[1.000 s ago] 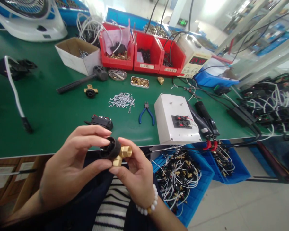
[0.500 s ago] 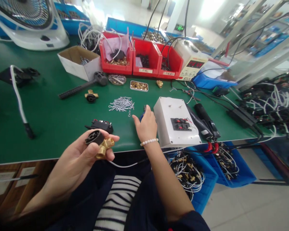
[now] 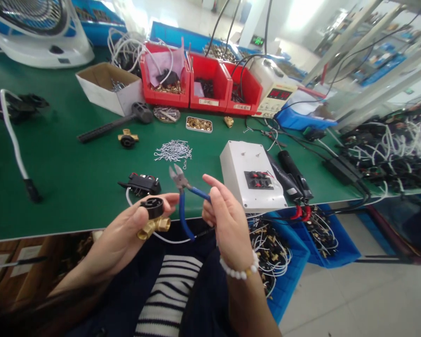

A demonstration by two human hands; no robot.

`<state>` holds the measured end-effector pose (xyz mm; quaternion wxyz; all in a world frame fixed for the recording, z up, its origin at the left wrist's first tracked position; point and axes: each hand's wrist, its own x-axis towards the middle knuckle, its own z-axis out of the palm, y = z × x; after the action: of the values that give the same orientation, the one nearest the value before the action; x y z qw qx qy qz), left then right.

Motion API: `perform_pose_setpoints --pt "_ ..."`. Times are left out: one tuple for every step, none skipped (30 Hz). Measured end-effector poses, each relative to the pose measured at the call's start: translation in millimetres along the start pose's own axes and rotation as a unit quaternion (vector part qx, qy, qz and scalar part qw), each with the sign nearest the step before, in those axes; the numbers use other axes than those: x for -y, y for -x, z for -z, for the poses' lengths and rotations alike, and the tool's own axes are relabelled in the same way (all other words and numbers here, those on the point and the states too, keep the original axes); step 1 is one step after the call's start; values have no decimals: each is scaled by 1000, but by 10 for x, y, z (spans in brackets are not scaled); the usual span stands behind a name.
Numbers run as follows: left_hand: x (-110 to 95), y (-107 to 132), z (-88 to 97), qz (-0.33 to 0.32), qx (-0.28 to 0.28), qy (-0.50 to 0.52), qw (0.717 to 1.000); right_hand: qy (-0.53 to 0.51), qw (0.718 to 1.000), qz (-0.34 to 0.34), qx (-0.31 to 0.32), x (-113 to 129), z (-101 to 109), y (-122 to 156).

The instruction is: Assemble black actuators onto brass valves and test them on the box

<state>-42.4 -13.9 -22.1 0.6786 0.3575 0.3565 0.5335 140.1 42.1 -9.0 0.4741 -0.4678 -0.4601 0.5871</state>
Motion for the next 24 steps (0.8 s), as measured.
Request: perform_pose_setpoints --pt "16 -5 -35 19 34 53 998 -40 999 0 11 10 -26 82" --pt "26 -5 -66 33 77 103 991 -67 998 0 18 14 -45 138" --pt "29 -2 -90 41 120 139 982 -87 996 -2 29 15 -54 171" --pt "27 3 -105 41 153 157 975 -103 993 -8 49 16 -49 185" --pt "20 10 -108 35 170 158 972 -118 990 -20 75 21 -32 187" --pt "9 16 -102 22 173 145 974 -136 985 -35 104 33 -5 181" --pt "-6 23 -87 10 169 125 978 -155 978 -50 132 52 29 174" --pt "-25 31 -67 2 168 103 980 -176 970 -62 154 78 67 168" --pt "-48 39 -44 -2 170 82 982 -197 963 -72 169 106 104 166" --pt "-73 48 -21 -7 175 58 983 -216 955 -82 185 132 138 171" --pt "-100 57 1 -14 177 25 984 -232 945 -97 209 152 165 184" --pt "-126 65 19 -25 172 -19 985 -248 929 -117 247 161 183 206" --pt "-149 72 32 -42 153 -76 984 -265 908 -137 294 157 190 238" --pt "-168 75 39 -64 119 -142 981 -279 886 -152 337 142 186 279" --pt "-180 76 38 -89 77 -210 970 -284 871 -153 371 118 170 328" --pt "-187 73 31 -110 32 -264 958 -279 869 -136 386 91 146 381" --pt "-189 69 17 -123 -6 -296 947 -266 879 -105 382 66 114 434" --pt "-188 66 -1 -127 -36 -304 944 -249 895 -67 365 48 80 482" --pt "-186 64 -22 -126 -56 -294 946 -234 909 -30 344 41 48 521" --pt "-184 64 -43 -124 -66 -274 951 -228 917 4 327 45 21 548" --pt "-185 69 -64 -120 -69 -255 957 -232 920 32 314 58 2 562" --pt "-188 77 -83 -120 -70 -242 960 -239 922 51 299 77 -8 565" --pt "-193 88 -99 -125 -68 -237 961 -240 926 68 284 96 -7 560" --pt "-198 99 -113 -130 -67 -234 961 -213 938 76 261 111 1 552"
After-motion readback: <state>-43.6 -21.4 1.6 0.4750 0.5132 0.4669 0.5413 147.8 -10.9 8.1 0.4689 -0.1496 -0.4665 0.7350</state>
